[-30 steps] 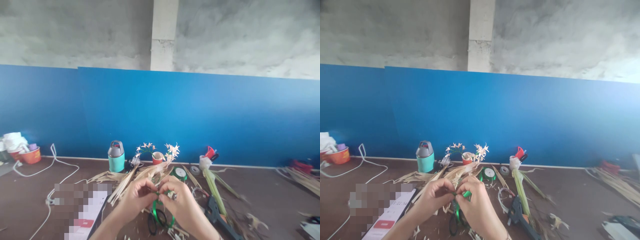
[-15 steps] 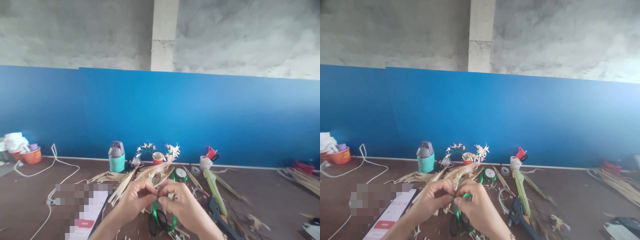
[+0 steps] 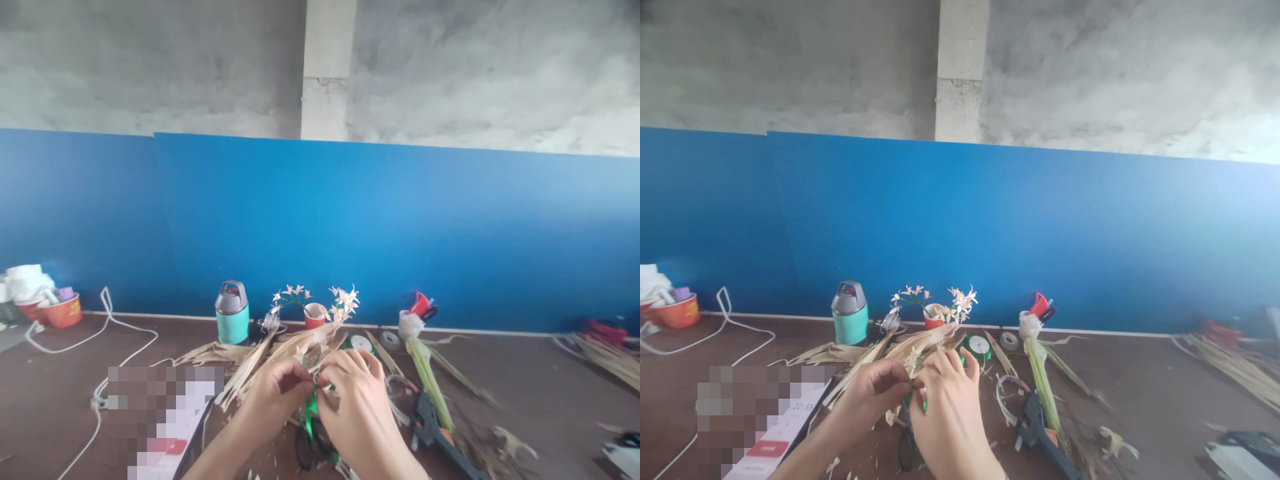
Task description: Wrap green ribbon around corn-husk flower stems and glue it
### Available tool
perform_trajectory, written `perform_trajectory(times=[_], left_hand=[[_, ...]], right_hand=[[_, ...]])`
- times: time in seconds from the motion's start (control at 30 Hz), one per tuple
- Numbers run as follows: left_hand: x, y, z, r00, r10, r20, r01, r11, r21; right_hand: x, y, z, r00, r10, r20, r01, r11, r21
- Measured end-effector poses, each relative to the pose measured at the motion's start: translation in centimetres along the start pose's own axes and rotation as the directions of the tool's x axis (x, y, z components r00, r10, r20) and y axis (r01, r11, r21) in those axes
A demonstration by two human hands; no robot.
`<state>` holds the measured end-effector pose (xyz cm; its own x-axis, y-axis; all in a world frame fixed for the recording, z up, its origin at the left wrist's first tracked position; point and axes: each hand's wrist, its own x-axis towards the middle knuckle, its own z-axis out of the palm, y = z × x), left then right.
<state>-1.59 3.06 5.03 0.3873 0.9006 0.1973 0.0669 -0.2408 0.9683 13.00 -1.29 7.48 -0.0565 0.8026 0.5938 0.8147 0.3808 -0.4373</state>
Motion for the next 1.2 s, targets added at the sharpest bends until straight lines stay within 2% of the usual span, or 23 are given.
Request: perform_trajectory(times=[0.17,0.47,0.67,0.83,0.9,0.93,0.97,1.03,1.1,1.2], left_hand=[[0.2,-0.1,0.0,0.994,-0.099,0.05,0.104,0.989,-0.107],[-0.1,0.7,0.8,0.989,-0.134,0.07,0.146,0.968,-0.206],[0.1,0.4,0.7,0.989,-0.131,0.067,0.142,0.968,-0.207],[0.1,-0.3,0.1,0.999,-0.026,0.043,0.032,0.988,-0.154],[0.0,-0.2,-0.3,0.993,0.107,0.053,-0.104,0.993,-0.05],[-0.1,0.0,-0.6,0.976,0.207,0.068,-0.209,0.978,0.022],[-0.3,0.2,-0.8,0.944,0.316,0.094,-0.325,0.94,0.105],[-0.5,0.7,-1.3,0.852,0.491,0.183,-0.523,0.803,0.285],[-0.9,1.3,-1.5,0.786,0.544,0.291,-0.613,0.629,0.478],[-1.3,1.9,-1.2,0.719,0.561,0.411,-0.652,0.34,0.677]], right_hand=[[0.1,0.1,0.1,0.999,-0.05,-0.017,0.051,0.999,0.021],[0.3,0.3,0.1,0.997,-0.05,-0.052,0.051,0.999,0.013],[0.3,0.3,-0.1,0.998,-0.059,-0.01,0.059,0.998,-0.017],[0.6,-0.1,-0.7,0.999,-0.045,0.016,0.044,0.997,0.064],[0.7,-0.2,-1.0,0.997,-0.017,0.07,0.009,0.993,0.114],[0.8,-0.2,-1.2,0.994,0.004,0.112,-0.019,0.99,0.139],[0.8,-0.2,-1.3,0.987,0.029,0.155,-0.056,0.984,0.167],[0.8,0.1,-1.6,0.969,0.076,0.236,-0.132,0.963,0.233],[0.7,0.6,-1.7,0.946,0.107,0.307,-0.203,0.932,0.301],[0.7,1.4,-1.6,0.906,0.157,0.393,-0.297,0.898,0.326]])
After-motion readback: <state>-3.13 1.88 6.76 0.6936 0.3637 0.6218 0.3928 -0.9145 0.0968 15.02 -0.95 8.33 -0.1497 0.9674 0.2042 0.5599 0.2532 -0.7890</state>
